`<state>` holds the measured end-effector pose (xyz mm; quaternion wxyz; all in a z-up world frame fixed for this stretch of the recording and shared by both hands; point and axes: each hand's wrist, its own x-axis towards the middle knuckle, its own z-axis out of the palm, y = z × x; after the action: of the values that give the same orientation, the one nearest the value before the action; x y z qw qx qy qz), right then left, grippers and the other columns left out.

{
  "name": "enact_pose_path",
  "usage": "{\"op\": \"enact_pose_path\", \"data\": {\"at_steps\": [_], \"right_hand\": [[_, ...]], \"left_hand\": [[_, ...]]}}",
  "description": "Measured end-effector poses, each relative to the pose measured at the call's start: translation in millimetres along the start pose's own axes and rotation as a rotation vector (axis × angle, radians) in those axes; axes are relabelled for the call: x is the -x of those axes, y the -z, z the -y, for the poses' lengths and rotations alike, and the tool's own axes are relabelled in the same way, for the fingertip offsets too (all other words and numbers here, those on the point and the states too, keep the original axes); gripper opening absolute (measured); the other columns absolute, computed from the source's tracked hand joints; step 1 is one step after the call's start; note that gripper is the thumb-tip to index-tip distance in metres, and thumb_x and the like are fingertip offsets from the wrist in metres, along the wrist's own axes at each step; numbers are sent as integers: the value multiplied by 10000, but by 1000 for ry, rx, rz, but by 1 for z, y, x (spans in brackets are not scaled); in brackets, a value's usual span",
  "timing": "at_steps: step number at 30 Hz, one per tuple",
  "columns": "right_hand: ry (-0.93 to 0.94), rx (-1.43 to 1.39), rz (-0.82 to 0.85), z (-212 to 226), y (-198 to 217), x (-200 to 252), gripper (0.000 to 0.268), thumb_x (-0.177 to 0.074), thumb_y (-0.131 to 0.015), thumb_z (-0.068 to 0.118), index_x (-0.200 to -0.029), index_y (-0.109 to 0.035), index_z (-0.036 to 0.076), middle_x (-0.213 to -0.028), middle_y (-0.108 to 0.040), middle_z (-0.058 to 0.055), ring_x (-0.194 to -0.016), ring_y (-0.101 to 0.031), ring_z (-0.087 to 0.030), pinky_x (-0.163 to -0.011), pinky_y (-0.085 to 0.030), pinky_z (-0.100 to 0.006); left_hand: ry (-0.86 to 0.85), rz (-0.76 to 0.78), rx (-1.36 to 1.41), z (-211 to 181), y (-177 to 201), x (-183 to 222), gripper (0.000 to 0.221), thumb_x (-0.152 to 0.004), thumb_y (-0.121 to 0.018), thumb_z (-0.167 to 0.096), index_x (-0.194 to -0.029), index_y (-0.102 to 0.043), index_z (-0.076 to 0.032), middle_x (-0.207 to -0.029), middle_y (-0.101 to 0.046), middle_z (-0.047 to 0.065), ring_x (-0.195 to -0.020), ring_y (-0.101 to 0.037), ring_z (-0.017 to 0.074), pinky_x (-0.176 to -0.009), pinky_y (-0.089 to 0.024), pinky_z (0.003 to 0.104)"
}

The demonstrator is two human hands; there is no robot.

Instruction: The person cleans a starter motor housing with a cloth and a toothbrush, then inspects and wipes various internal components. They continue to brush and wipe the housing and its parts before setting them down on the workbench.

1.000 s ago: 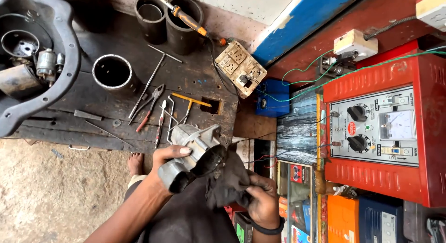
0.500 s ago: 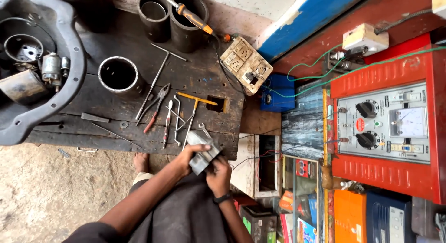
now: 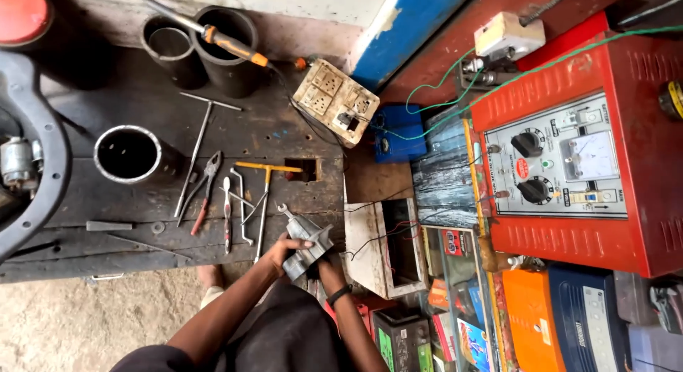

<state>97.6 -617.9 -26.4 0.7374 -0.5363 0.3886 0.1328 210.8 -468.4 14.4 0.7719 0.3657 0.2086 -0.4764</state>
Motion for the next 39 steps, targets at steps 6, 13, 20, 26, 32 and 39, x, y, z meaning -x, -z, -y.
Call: {"op": "enact_pose_path", "data": {"at_steps": [6, 13, 20, 26, 32, 39], "right_hand": [[904, 681, -247, 10, -10, 19, 153, -977, -640, 139, -1023, -723, 19, -922, -723, -150, -787, -669, -264, -656, -502, -394], [836, 509, -242, 59, -24, 41, 238, -881, -633, 90, -1084, -723, 5, -1034, -775, -163, -974, -750, -313, -804, -566, -416], [770, 485, -329, 77, -13, 47, 218, -881, -636, 114, -1025, -754, 1, -912, -785, -183, -867, -737, -356, -713, -566, -424], [953, 781, -517, 106, 3, 75, 242, -826, -694, 173, -1014, -751, 32, -814, -751, -170, -740, -748, -354, -610, -568, -426], [953, 311, -281, 87, 30, 62, 268, -919, -567, 222, -1037, -635, -10, -886, -626, -134, -785, -596, -266, -654, -481, -346], [627, -361, 246, -1, 63, -7, 273, -1092, -446, 176, -1182, -581, -43, -1064, -595, -102, -910, -544, -192, -778, -457, -313]], "left_hand": [[-13, 20, -29, -14, -17, 21, 670, -664, -811, -54, -1287, -567, -13, -1094, -712, 172, -970, -719, 325, -843, -596, 479], [-103, -116, -49, -39, -93, 77, 582, -695, -814, -52, -1232, -590, -18, -1061, -719, 127, -949, -722, 287, -823, -600, 439], [-135, -154, -186, -39, -107, 85, 445, -685, -816, -13, -1099, -656, 15, -947, -747, 123, -849, -727, 280, -752, -612, 445], [-184, -78, -177, -42, -144, 103, 362, -687, -824, -7, -1019, -679, -6, -900, -748, 99, -796, -723, 238, -714, -593, 399], [-267, -27, -274, -54, -187, 142, 285, -707, -834, -88, -955, -712, -21, -860, -760, 93, -765, -718, 218, -688, -580, 365], [-486, -229, -962, -79, -197, 183, 385, -562, -889, -181, -883, -729, -40, -816, -795, 92, -731, -745, 168, -708, -594, 350]]}}
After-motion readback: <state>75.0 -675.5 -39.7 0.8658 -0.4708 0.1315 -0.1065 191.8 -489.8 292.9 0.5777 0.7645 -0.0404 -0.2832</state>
